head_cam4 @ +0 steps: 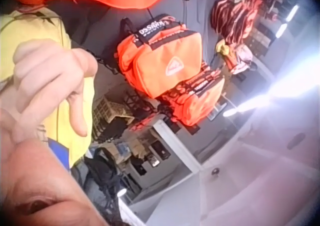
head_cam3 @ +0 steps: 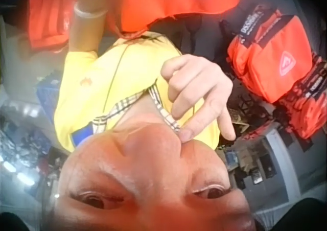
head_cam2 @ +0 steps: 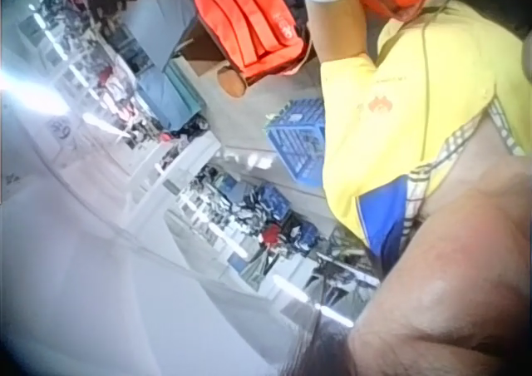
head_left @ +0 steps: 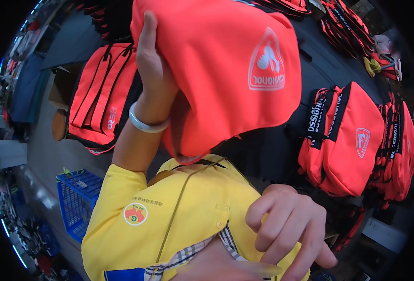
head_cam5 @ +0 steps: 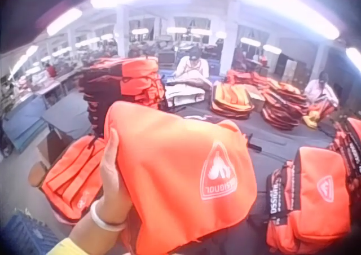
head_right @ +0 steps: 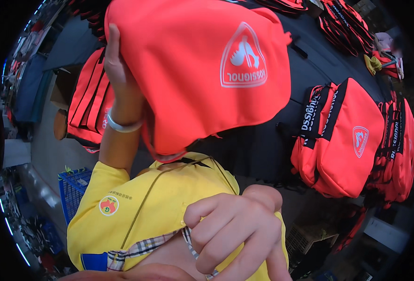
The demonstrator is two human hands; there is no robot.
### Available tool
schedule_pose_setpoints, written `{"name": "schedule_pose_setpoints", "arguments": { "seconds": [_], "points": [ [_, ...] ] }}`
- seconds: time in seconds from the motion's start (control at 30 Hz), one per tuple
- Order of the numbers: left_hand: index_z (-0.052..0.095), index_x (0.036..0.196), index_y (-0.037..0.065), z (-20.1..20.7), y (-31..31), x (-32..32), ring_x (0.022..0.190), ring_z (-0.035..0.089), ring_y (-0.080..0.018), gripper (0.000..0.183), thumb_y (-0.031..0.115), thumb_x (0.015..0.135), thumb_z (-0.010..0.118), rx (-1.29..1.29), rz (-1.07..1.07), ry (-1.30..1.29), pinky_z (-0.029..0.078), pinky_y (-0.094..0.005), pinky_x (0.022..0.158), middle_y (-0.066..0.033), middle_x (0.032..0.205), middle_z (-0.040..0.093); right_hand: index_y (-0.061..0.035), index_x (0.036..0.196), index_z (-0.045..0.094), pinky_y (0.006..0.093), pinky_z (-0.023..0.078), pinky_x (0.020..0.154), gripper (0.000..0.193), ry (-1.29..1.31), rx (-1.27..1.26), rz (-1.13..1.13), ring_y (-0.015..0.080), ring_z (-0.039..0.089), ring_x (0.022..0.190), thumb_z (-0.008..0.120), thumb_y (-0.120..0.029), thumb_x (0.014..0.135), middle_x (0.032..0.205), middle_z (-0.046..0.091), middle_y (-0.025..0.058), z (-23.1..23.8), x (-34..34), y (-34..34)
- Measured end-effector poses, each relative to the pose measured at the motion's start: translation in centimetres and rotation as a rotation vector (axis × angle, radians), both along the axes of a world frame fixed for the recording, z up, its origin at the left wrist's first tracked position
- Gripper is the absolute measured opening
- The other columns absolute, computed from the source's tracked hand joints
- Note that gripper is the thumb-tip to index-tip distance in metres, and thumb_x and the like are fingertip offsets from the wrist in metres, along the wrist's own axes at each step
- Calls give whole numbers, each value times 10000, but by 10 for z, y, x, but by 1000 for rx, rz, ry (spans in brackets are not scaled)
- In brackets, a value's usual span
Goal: Inspecting and sorting red backpacks or bags at a factory workstation.
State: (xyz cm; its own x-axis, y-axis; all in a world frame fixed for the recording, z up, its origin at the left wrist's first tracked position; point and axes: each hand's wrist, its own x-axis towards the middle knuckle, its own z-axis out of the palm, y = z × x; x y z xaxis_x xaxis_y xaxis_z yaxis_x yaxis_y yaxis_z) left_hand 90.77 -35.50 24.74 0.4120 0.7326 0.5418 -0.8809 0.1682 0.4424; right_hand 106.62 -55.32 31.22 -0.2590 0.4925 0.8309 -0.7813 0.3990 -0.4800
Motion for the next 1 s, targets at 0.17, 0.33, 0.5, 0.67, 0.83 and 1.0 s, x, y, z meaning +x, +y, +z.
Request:
{"name": "schedule_pose_setpoints", "arguments": {
  "seconds": [0.17, 0.33, 0.5, 0.67, 0.83, 1.0],
  "points": [
    [495, 1297, 57, -134, -42, -21, 1128, 574, -185, 427, 345, 984, 533, -597, 461, 684, 480, -333, 938, -82, 1270, 576, -100, 1039, 711, 295, 283, 500, 455, 27, -48, 16, 155, 500, 501, 496, -495, 966, 707, 643, 103, -5, -2, 4],
    [527, 1233, 28, -243, -113, -93, 1050, 618, -210, 489, 432, 958, 548, -821, -127, 1423, 473, -332, 898, -114, 1196, 624, -115, 1107, 687, 295, 292, 512, 442, 35, -38, 80, 145, 504, 509, 479, -483, 977, 728, 650, 116, -11, -5, 22],
    [558, 1170, 50, -259, -133, -130, 1006, 640, -183, 452, 453, 979, 487, -813, 13, 1399, 480, -307, 849, -103, 1131, 656, -109, 1080, 713, 290, 290, 529, 441, -56, 25, 199, 139, 505, 528, 457, -458, 993, 765, 647, 115, -10, -14, 32],
    [532, 1231, 35, -258, -99, -136, 1084, 606, -206, 508, 473, 1002, 414, -896, 280, 1209, 464, -338, 905, -114, 1203, 616, -117, 1080, 723, 290, 294, 535, 438, -75, -50, 171, 145, 511, 537, 460, -457, 992, 792, 649, 119, -14, -10, 15],
    [516, 1268, 17, -272, -44, -138, 1108, 586, -212, 635, 562, 990, 346, -975, 407, 985, 455, -352, 912, -109, 1189, 626, 24, 837, 715, 318, 318, 532, 702, -216, -174, -52, 182, 542, 528, 385, -582, 972, 719, 672, 116, -46, 5, 13],
    [524, 1270, 2, -245, -13, -108, 1082, 551, -163, 732, 639, 950, 359, -920, 452, 1207, 436, -350, 915, -97, 1188, 602, 71, 1098, 610, 256, 431, 723, 298, -677, -937, -571, 142, 563, 769, 530, -171, 944, 868, 628, 90, -118, 21, 7]
  ]
}}
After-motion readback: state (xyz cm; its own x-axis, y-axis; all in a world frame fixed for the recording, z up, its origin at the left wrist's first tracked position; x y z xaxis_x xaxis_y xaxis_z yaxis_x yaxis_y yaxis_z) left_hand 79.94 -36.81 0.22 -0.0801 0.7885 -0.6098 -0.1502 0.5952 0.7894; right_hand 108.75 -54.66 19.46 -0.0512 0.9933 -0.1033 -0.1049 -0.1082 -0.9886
